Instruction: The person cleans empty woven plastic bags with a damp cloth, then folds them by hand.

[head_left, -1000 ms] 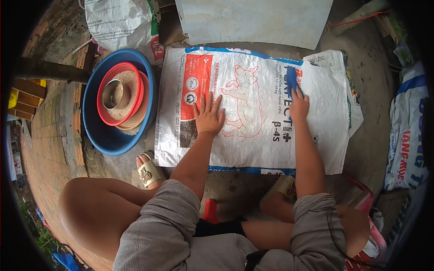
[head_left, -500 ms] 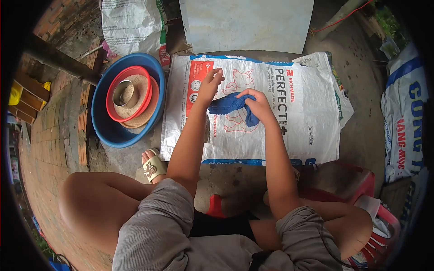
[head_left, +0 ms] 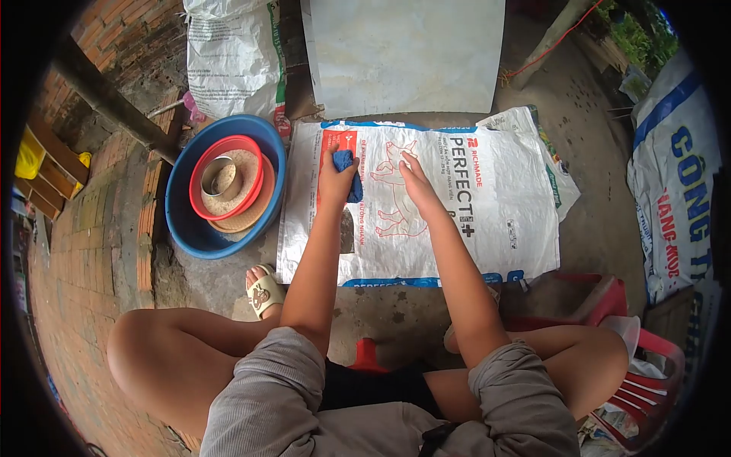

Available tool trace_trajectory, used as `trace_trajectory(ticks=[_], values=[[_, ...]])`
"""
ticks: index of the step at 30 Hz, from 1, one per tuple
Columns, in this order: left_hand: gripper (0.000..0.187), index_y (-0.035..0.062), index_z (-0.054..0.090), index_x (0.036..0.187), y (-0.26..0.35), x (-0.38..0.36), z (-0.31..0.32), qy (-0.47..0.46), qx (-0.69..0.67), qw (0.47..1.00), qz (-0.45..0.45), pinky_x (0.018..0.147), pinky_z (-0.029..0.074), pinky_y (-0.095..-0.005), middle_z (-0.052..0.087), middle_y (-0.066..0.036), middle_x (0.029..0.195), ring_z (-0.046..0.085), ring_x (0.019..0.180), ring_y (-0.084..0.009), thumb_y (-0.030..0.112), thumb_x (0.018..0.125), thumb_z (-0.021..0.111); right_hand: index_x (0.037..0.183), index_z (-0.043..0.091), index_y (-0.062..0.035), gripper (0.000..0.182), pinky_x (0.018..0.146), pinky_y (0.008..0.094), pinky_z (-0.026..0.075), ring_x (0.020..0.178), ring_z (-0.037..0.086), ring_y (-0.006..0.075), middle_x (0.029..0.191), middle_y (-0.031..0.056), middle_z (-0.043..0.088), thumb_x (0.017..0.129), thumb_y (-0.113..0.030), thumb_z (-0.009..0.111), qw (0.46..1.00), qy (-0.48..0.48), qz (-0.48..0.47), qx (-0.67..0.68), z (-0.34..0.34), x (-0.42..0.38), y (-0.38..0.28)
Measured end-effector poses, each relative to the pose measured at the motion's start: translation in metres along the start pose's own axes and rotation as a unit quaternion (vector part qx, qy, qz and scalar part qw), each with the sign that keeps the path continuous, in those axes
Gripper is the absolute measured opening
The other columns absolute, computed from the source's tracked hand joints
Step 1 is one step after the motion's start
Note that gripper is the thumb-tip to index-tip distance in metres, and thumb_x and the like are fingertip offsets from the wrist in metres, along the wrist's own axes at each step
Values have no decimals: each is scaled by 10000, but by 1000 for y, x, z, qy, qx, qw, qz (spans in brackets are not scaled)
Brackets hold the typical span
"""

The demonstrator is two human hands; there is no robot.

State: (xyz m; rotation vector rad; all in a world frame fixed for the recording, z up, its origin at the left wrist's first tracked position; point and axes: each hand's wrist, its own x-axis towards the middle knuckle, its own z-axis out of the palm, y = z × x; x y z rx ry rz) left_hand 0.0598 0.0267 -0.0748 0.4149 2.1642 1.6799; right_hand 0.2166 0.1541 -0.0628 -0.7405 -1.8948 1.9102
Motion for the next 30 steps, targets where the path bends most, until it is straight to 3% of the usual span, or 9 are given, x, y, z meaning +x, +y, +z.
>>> trace_trajectory(ticks=[2, 4, 6, 9, 11, 16, 21, 24, 30], values=[[838, 85, 382, 1448, 1, -5, -8, -90, 98, 988, 75, 942, 474, -355, 595, -188, 1233, 598, 1101, -268, 294, 765, 820, 1491, 347, -157, 623, 1169, 424, 236, 1454, 219, 376, 1568, 224, 223, 965, -454, 501, 965, 86, 92, -231, -14, 11, 59], [1180, 305, 148, 1558, -24, -5, -2, -219, 268, 937, 35, 1078, 311, -617, 133, -270, 1584, 243, 1385, -563, 633, 635, 806, 1484, 355, -167, 632, 1148, 544, 238, 1436, 186, 472, 1562, 252, 202, 941, -441, 528, 903, 144, 206, -348, -10, -9, 64], [1189, 355, 140, 1553, 9, -30, -2, -244, 445, 862, 8, 1038, 202, -756, 0, -237, 1610, 98, 1425, -563, 678, 612, 790, 1504, 317, -188, 640, 1128, 607, 214, 1432, 146, 506, 1576, 245, 158, 950, -447, 507, 862, 145, 222, -431, -14, -28, 84], [1157, 391, 171, 1542, -35, -32, 16, -208, 442, 869, 78, 994, 133, -820, 32, -212, 1617, 40, 1447, -533, 698, 604, 775, 1542, 226, -223, 672, 1088, 705, 165, 1430, 71, 545, 1599, 229, 76, 964, -464, 469, 803, 115, 212, -545, -26, -59, 114], [1151, 396, 176, 1539, -46, -42, 27, -231, 464, 852, 82, 986, 136, -824, 30, -214, 1616, 44, 1447, -532, 719, 601, 760, 1569, 118, -229, 715, 1036, 781, 102, 1422, 0, 574, 1608, 229, 3, 976, -493, 418, 786, 97, 140, -595, -31, -71, 139], [1050, 414, 267, 1510, -93, -81, 60, -231, 491, 821, 180, 1002, 159, -808, 92, -176, 1619, 91, 1455, -500, 711, 622, 743, 1566, 159, -215, 681, 1058, 760, 76, 1426, 30, 560, 1608, 220, 36, 984, -461, 414, 766, 132, 111, -620, -27, -73, 154], [581, 418, 434, 1413, -112, -88, 75, -155, 482, 819, 270, 1000, 326, -689, 282, -102, 1571, 301, 1400, -403, 362, 874, 644, 1556, 219, -213, 668, 1076, 743, 69, 1429, 63, 545, 1604, 215, 88, 971, -451, 438, 750, 168, 84, -634, -23, -75, 156], [621, 425, 464, 1384, -117, -63, 51, -175, 519, 787, 286, 1023, 356, -613, 316, -35, 1562, 341, 1394, -327, 250, 825, 671, 1553, 231, -222, 664, 1077, 741, 72, 1432, 65, 540, 1606, 209, 92, 967, -449, 445, 748, 174, 80, -636, -22, -74, 156], [595, 378, 548, 1320, -137, -3, -35, 10, 496, 856, 146, 1020, 379, -548, 386, -51, 1518, 414, 1328, -348, 100, 804, 650, 1553, 234, -242, 664, 1085, 733, 83, 1440, 74, 520, 1612, 188, 96, 961, -464, 440, 738, 174, 89, -646, -23, -74, 153]])
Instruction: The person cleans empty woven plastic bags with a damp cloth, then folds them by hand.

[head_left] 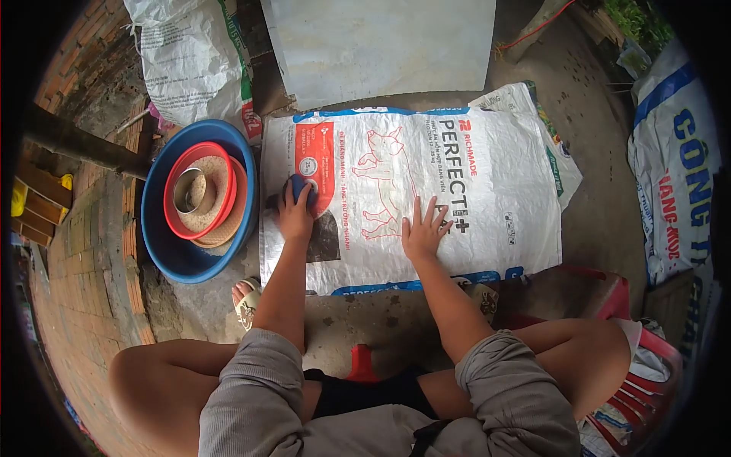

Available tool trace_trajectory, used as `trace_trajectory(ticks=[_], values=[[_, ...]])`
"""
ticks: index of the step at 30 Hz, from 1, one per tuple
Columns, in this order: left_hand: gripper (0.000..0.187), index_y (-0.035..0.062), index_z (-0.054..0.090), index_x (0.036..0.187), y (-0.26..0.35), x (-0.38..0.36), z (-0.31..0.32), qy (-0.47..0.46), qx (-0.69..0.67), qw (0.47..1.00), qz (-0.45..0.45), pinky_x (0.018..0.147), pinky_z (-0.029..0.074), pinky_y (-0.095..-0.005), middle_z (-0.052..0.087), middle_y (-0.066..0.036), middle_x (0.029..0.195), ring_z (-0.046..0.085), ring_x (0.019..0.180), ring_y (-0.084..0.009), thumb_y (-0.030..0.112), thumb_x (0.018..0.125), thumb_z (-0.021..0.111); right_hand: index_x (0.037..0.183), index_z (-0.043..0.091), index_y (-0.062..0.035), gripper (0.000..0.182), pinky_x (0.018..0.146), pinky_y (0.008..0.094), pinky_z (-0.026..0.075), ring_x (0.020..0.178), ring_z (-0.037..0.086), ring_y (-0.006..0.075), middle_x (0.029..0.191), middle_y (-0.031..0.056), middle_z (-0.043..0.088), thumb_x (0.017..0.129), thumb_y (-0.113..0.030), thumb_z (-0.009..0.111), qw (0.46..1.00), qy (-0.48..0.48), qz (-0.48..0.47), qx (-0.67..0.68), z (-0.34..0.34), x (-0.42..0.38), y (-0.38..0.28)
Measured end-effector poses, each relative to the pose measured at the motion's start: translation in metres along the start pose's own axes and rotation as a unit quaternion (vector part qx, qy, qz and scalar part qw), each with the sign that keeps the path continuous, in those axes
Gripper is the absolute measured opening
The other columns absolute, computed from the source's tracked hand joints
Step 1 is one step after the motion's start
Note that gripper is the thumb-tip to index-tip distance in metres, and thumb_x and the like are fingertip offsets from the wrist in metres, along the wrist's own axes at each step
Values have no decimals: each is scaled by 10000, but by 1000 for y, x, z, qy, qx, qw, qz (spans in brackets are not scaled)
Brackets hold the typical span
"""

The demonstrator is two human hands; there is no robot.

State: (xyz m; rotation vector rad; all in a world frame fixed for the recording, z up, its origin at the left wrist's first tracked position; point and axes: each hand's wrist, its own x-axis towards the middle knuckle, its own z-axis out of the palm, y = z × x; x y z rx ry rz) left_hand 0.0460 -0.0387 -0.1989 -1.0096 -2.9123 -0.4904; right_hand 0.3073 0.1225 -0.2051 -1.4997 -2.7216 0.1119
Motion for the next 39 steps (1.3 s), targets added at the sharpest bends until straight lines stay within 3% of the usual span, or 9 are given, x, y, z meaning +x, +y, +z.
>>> trace_trajectory(ticks=[5, 12, 16, 18, 20, 24, 29, 35, 39], values=[[658, 385, 527, 1339, 10, 11, -6, 102, -37, 986, -129, 1014, 387, -513, 413, -72, 1494, 461, 1254, -363, 54, 783, 645, 1550, 245, -252, 670, 1090, 722, 94, 1442, 103, 507, 1611, 178, 126, 948, -467, 446, 1000, 23, -2, 10, 2, 0, 0], [608, 373, 523, 1360, 164, -69, 6, -23, -86, 946, 313, 953, 398, -509, 402, -68, 1499, 483, 1206, -332, 133, 810, 621, 1558, 203, -299, 738, 1109, 701, 84, 1464, 83, 466, 1626, 137, 85, 904, -450, 509, 998, -60, 24, -26, -19, 1, -6], [591, 388, 507, 1365, 163, -87, 32, -61, -80, 939, 330, 949, 404, -518, 391, -59, 1506, 491, 1197, -317, 182, 823, 622, 1560, 184, -313, 794, 1110, 701, 79, 1466, 78, 463, 1629, 129, 72, 870, -451, 551, 1000, 25, 9, -14, 9, 0, 1], [572, 389, 515, 1354, 126, -63, 39, -60, -26, 944, 325, 937, 410, -510, 403, -58, 1496, 498, 1178, -305, 191, 827, 620, 1553, 222, -295, 723, 1104, 708, 78, 1455, 101, 480, 1621, 144, 109, 906, -450, 506, 999, -44, 12, -21, -12, -1, -2], [570, 391, 518, 1351, 85, -37, 15, -40, 16, 969, 244, 921, 419, -494, 418, -63, 1484, 505, 1161, -299, 174, 832, 609, 1542, 266, -274, 661, 1098, 714, 78, 1443, 123, 495, 1611, 161, 147, 937, -451, 462, 999, 46, -4, 29, 1, -1, 0], [567, 370, 531, 1329, -14, 0, 12, 59, 41, 990, -122, 991, 388, -542, 433, -95, 1473, 467, 1258, -342, 128, 822, 604, 1538, 283, -264, 649, 1094, 716, 85, 1439, 132, 499, 1607, 166, 157, 942, -460, 451, 998, 49, -6, 32, 3, 0, 2], [654, 385, 476, 1382, 23, -13, -10, 68, -4, 989, -133, 961, 399, -564, 437, -104, 1443, 471, 1224, -368, 98, 817, 634, 1540, 280, -267, 651, 1096, 713, 90, 1439, 134, 497, 1608, 166, 157, 941, -458, 452, 999, 41, -4, 27, 0, 0, 1], [671, 400, 468, 1400, 144, -99, 25, -40, -70, 966, 247, 899, 424, -464, 413, -66, 1483, 507, 1150, -296, 172, 792, 636, 1544, 265, -272, 652, 1097, 711, 100, 1442, 125, 498, 1606, 162, 163, 947, -449, 457, 1000, 25, 0, 10, 2, 1, 0], [678, 388, 455, 1417, 141, -124, 22, -40, -51, 976, 209, 879, 433, -454, 440, -75, 1465, 522, 1126, -292, 163, 796, 608, 1544, 260, -279, 636, 1095, 711, 108, 1439, 130, 503, 1606, 158, 167, 955, -418, 457, 1000, 31, -2, 7, 7, 1, 1]])
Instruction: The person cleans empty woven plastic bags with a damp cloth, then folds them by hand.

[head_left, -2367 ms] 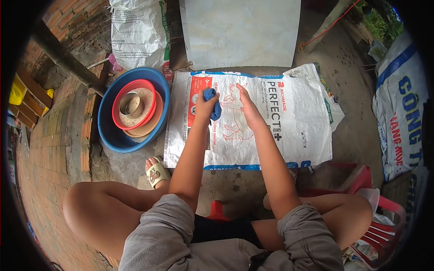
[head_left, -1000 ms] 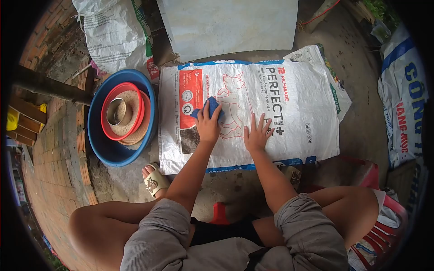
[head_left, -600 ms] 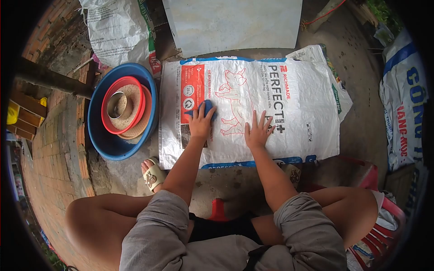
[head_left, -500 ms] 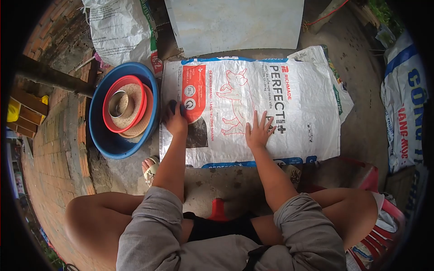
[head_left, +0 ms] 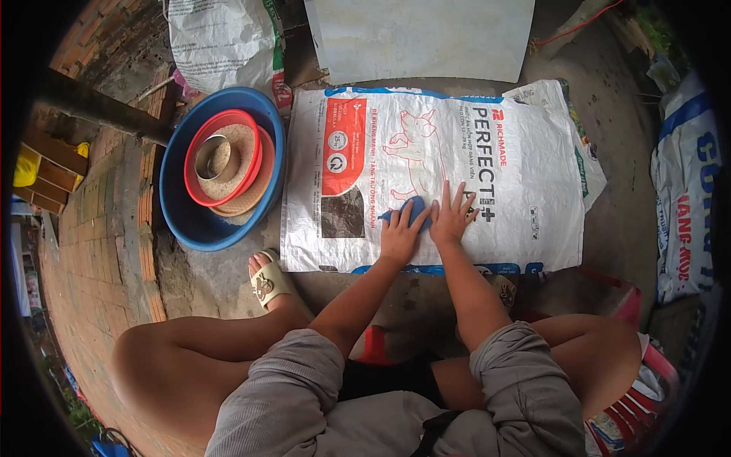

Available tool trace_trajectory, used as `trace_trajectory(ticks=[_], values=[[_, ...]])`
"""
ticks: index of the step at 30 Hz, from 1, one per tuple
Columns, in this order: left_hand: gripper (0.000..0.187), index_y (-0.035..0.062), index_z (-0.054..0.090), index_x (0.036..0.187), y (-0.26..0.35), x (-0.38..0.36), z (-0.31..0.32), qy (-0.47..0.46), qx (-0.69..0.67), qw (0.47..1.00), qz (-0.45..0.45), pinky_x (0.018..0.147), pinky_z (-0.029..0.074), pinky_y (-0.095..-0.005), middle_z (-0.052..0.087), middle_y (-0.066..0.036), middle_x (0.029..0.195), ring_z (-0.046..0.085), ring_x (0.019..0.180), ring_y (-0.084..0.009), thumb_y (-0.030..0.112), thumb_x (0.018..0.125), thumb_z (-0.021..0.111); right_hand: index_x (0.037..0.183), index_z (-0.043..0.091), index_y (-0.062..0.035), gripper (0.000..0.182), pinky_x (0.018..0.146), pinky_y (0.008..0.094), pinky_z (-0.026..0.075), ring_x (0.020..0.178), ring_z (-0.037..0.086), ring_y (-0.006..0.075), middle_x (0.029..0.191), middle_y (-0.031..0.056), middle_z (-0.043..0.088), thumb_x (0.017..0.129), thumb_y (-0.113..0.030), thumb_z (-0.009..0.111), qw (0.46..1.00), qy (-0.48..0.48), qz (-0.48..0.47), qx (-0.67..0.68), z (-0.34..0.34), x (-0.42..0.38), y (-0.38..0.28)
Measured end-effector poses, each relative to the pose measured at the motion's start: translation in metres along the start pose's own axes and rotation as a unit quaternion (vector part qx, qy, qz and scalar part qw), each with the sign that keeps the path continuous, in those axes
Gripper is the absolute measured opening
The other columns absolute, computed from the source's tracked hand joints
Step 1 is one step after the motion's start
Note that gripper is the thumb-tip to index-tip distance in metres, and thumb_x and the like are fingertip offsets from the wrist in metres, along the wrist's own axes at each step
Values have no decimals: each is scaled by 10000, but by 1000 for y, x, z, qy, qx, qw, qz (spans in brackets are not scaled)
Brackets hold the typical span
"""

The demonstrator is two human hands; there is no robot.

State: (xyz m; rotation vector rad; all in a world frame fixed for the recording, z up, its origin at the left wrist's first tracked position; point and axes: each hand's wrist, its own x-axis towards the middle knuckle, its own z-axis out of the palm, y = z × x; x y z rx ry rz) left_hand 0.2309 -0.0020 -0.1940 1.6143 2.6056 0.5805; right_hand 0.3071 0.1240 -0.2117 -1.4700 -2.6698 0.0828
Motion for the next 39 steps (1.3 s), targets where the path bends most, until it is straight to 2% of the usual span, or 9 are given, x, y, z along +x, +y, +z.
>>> trace_trajectory(ticks=[3, 7, 13, 19, 23, 30, 33, 37, 39], values=[[696, 398, 453, 1415, -68, -10, -16, 2, 75, 995, -59, 895, 432, -488, 437, -63, 1465, 520, 1113, -301, 158, 785, 626, 1542, 266, -279, 629, 1097, 706, 111, 1433, 144, 507, 1605, 161, 167, 955, -406, 456, 1000, 10, -4, 3, 2, -2, 0], [648, 377, 475, 1387, -156, -25, -54, 47, 119, 934, -333, 915, 416, -521, 455, -66, 1436, 499, 1159, -338, 138, 799, 606, 1544, 261, -277, 629, 1094, 709, 112, 1435, 139, 508, 1607, 161, 162, 957, -406, 449, 1000, 11, -6, 7, 0, -2, -1], [652, 348, 494, 1378, -150, -24, -60, 103, 110, 926, -346, 883, 413, -527, 461, -93, 1417, 488, 1145, -347, 132, 777, 627, 1546, 249, -288, 625, 1094, 710, 110, 1443, 122, 503, 1610, 157, 156, 962, -414, 435, 1000, -7, 6, 4, -3, -1, -3], [691, 375, 499, 1379, -18, -1, -36, -28, -66, 997, 25, 913, 419, -455, 463, -47, 1435, 506, 1147, -290, 110, 756, 636, 1541, 261, -291, 613, 1094, 709, 122, 1443, 133, 496, 1607, 154, 168, 967, -423, 433, 1000, 15, -2, -5, 2, 0, -1], [688, 407, 481, 1390, -19, -17, -16, -51, -59, 994, 73, 922, 419, -435, 450, -30, 1452, 508, 1162, -261, 133, 777, 628, 1538, 270, -282, 600, 1062, 730, 172, 1423, 179, 508, 1598, 162, 190, 974, -419, 423, 1000, 5, -1, -21, 5, 1, 0], [653, 427, 497, 1367, -177, -18, -56, 93, 73, 949, -292, 989, 379, -496, 462, -49, 1437, 508, 1145, -342, 113, 801, 590, 1538, 277, -271, 612, 1061, 744, 128, 1425, 137, 530, 1601, 175, 168, 966, -420, 434, 1000, 14, -9, 13, 3, 0, 1], [630, 408, 482, 1378, -210, -24, -56, 168, 125, 941, -267, 987, 348, -545, 487, -71, 1422, 496, 1186, -382, 175, 806, 605, 1538, 276, -269, 612, 1059, 747, 127, 1424, 135, 533, 1600, 180, 168, 967, -420, 434, 1000, 17, -10, 19, 3, 0, 1], [643, 373, 454, 1412, -156, 13, -63, 115, 2, 866, -486, 929, 358, -536, 545, -40, 1368, 526, 1154, -360, 183, 818, 611, 1534, 286, -261, 604, 1057, 749, 126, 1423, 133, 537, 1596, 186, 173, 970, -419, 432, 999, 24, -14, 18, 7, -1, 2], [630, 317, 432, 1449, -122, 33, -63, 191, -159, 853, -460, 1047, 273, -521, 572, -78, 1356, 538, 1217, -322, 185, 852, 586, 1526, 304, -254, 593, 1056, 750, 124, 1422, 132, 539, 1591, 193, 180, 971, -418, 433, 999, 32, -17, 18, 8, 1, 3]])
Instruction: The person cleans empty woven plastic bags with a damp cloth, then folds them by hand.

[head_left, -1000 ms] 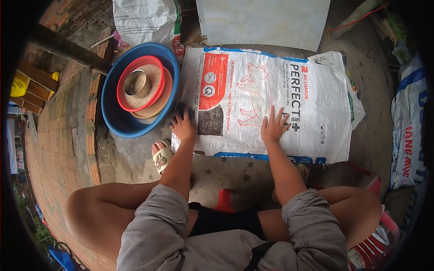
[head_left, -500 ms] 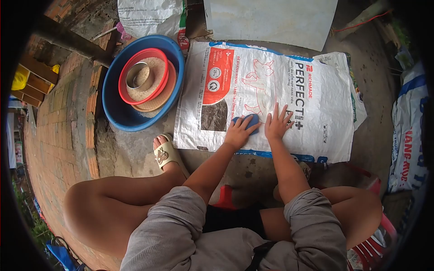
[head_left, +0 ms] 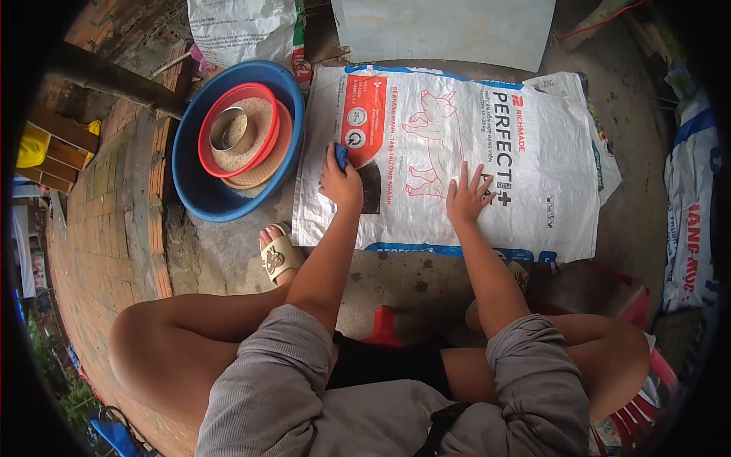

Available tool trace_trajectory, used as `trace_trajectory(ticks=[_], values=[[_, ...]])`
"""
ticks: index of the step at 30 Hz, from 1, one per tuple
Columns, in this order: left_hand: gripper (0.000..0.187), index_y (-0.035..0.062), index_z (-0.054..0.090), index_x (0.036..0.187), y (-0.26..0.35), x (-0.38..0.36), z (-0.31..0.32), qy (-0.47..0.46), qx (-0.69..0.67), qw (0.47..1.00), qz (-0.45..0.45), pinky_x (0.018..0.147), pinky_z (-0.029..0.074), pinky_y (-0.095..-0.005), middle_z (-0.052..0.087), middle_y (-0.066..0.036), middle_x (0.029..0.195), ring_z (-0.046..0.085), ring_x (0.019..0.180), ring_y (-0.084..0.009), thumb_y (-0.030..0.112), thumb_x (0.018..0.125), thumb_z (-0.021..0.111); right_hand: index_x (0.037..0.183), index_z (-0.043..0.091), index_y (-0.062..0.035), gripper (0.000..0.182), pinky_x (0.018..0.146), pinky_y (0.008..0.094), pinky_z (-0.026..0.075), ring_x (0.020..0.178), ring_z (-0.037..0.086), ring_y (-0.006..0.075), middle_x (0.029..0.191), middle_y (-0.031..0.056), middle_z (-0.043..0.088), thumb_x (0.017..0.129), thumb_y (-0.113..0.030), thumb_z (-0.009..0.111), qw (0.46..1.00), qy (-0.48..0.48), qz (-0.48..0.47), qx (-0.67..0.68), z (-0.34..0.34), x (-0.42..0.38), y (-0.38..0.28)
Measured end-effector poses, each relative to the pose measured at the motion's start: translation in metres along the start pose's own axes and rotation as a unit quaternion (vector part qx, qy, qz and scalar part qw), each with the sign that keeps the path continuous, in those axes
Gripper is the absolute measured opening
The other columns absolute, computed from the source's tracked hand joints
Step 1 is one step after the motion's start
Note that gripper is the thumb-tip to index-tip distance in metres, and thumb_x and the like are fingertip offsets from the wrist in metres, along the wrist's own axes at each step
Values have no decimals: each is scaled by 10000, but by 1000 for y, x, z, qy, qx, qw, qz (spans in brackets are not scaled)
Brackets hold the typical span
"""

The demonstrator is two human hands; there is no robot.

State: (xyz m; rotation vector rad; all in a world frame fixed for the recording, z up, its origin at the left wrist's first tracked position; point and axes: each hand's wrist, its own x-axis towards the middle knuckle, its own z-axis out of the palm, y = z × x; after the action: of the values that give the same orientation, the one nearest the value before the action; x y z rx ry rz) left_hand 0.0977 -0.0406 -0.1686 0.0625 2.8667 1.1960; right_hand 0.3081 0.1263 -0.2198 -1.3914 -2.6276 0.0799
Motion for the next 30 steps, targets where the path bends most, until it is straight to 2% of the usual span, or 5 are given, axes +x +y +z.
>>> trace_trajectory(ticks=[3, 8, 13, 19, 30], values=[[602, 188, 393, 1483, 48, -23, 12, -104, -171, 980, -19, 1089, 191, -491, 528, -71, 1431, 491, 1314, -262, 220, 906, 560, 1473, 393, -190, 533, 1084, 697, 175, 1404, 200, 533, 1524, 242, 309, 990, -412, 440, 992, -39, 82, 86, -16, 17, -18], [580, 126, 393, 1475, 86, -35, 43, -448, -451, 760, -139, 1122, 271, -313, 497, -103, 1422, 483, 1268, -200, 483, 1018, 409, 1504, 301, -54, 581, 1123, 352, 288, 1375, 386, 277, 1498, 188, 388, 1037, -385, 404, 714, -84, 79, 691, -75, 56, -86], [721, 332, 67, 1567, 128, -22, 1, -553, -538, 621, -142, 1160, 124, -569, 173, -124, 1616, 285, 1427, -362, 709, 956, 139, 1307, 548, -18, 453, 850, 282, 488, 924, 583, 114, 1091, 32, 616, 908, -193, 672, 624, -88, 140, 764, -95, 91, -85], [594, 330, 267, 1532, 75, 18, 42, -361, -42, 911, 192, 1135, 104, -656, 195, -158, 1603, 150, 1454, -471, 553, 986, 339, 1341, 530, -87, 544, 1021, 459, 417, 1252, 477, 432, 1436, 248, 426, 806, -94, 632, 893, 159, -92, 412, -84, 71, -73], [563, 446, 63, 1535, 31, 1, 40, -345, 386, 840, 161, 953, 65, -875, -74, -2, 1639, -121, 1480, -398, 552, 1004, 218, 1376, 521, -204, 584, 1110, 631, 218, 1392, 351, 341, 1523, 91, 382, 808, -208, 656, 966, -17, -229, 116, -33, 0, -15]])
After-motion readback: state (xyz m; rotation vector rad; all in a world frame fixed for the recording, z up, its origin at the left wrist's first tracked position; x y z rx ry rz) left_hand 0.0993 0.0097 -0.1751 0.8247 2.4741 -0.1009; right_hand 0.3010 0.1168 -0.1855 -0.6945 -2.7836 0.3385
